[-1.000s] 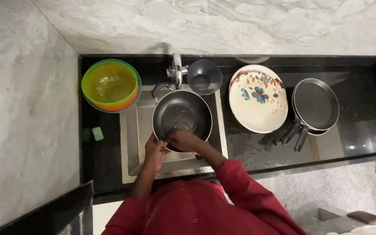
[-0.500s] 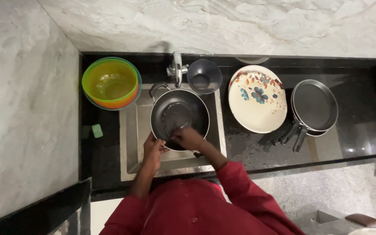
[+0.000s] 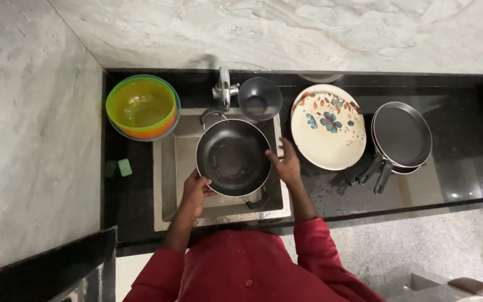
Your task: The person is washing and rinsing various kitchen items including plates, pans, and bowls in a sink.
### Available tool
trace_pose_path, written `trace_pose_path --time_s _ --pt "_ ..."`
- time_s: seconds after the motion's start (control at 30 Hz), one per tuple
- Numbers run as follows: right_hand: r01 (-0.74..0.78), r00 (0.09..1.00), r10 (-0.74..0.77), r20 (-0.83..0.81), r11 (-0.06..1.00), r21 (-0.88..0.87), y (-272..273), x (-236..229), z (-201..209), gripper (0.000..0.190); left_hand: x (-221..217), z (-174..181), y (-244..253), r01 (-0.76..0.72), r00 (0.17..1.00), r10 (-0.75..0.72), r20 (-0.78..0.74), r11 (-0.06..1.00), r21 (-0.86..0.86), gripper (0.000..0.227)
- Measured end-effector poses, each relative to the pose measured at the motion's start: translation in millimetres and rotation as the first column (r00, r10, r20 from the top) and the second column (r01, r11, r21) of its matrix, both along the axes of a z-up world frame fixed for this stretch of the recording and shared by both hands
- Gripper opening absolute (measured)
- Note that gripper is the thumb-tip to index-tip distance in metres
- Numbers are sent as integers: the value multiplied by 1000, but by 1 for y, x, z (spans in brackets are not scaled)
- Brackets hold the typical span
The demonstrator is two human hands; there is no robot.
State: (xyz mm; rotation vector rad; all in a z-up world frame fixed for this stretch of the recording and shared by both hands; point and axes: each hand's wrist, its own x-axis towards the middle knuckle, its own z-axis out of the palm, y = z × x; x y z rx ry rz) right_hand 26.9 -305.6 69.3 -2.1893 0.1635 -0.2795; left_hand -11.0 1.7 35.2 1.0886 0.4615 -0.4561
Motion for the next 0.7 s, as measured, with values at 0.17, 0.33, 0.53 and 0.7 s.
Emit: trace_pose_path --time_s 0.17,0.33,0.53,0.7 --pt "200 776 261 -574 761 617 -13 -21 -57 52 -2 -11 1 10 1000 -11 -6 989 -149 50" --pt "280 828 139 -543 737 615 13 -37 -19 48 3 -52 -9 1 999 -8 -42 984 -180 43" --pt "-44 999 52 -18 954 296 7 -56 7 59 27 -46 -39 -134 958 91 -273 980 -145 53" --pt "167 965 -191 -177 976 -141 15 -61 71 72 39 -65 -66 -94 964 13 -265 951 -293 71"
